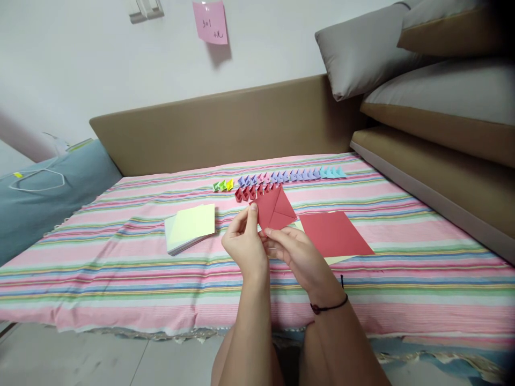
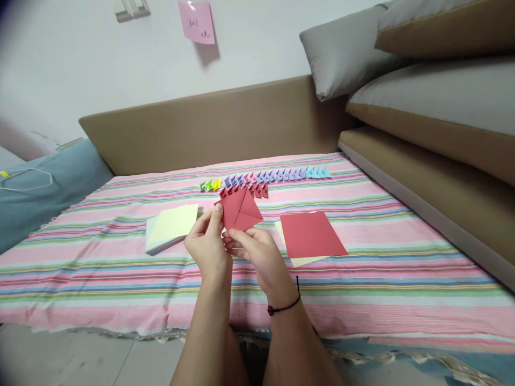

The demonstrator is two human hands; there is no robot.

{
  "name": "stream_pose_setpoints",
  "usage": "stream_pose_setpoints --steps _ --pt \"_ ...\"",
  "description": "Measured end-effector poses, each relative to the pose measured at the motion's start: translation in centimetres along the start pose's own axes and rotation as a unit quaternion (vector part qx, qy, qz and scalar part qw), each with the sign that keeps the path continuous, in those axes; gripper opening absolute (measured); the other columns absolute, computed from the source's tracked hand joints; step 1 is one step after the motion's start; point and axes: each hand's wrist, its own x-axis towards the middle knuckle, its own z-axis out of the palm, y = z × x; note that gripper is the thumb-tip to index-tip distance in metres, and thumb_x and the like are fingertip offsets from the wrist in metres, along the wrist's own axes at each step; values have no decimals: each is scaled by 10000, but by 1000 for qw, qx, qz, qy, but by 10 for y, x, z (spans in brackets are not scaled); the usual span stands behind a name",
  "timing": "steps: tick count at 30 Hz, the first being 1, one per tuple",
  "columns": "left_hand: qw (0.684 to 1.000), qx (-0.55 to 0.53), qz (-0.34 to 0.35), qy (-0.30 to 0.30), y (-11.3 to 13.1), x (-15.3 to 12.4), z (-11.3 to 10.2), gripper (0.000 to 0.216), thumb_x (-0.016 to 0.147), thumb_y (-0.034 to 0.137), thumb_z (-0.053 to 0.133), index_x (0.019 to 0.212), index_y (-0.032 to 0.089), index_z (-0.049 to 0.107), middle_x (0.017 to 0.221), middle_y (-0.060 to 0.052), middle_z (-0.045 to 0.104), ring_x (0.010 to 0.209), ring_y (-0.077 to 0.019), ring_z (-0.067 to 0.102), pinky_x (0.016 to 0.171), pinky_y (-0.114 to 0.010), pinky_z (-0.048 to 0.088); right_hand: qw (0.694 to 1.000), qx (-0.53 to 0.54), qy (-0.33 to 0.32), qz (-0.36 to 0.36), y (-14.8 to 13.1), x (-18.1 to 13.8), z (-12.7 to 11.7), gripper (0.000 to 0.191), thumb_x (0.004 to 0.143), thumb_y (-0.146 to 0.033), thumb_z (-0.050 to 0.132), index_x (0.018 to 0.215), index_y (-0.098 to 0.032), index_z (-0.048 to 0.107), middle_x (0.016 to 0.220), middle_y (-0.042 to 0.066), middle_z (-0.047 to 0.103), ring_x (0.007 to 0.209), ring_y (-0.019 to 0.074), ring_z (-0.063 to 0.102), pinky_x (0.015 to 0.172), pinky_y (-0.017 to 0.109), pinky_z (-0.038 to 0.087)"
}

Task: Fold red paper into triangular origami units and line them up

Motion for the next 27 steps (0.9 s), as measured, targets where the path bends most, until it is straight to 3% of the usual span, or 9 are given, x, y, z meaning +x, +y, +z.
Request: stream_pose_setpoints --steps 17,22,24,27 --pt "1000 17 -12 9 1 1 1 250 641 338 744 808 152 734 774 -40 718 731 -156 647 660 -255 512 998 -49 -27 7 0 1 -3 150 650 -287 723 612 -145 689 640 33 664 668 131 594 698 261 468" --pt "1000 -2 13 23 1 7 0 234 642 325 745 795 148 734 762 -34 715 728 -140 638 684 -250 506 993 -108 -39 4 -2 0 -6 112 649 -244 693 716 -160 726 767 47 700 764 154 608 713 269 456" --pt "1000 -14 6 18 1 10 -2 233 638 321 747 792 147 733 768 -35 715 730 -138 636 695 -253 507 990 -143 -17 -3 -3 1 -13 121 649 -225 683 746 -166 726 822 54 708 806 167 616 728 278 458" --pt "999 12 -24 -39 0 15 -6 239 636 320 748 801 146 737 798 -48 722 754 -151 643 715 -266 503 975 -184 104 -65 -9 4 -30 119 624 -191 696 741 -179 713 789 42 710 784 170 624 757 297 464"
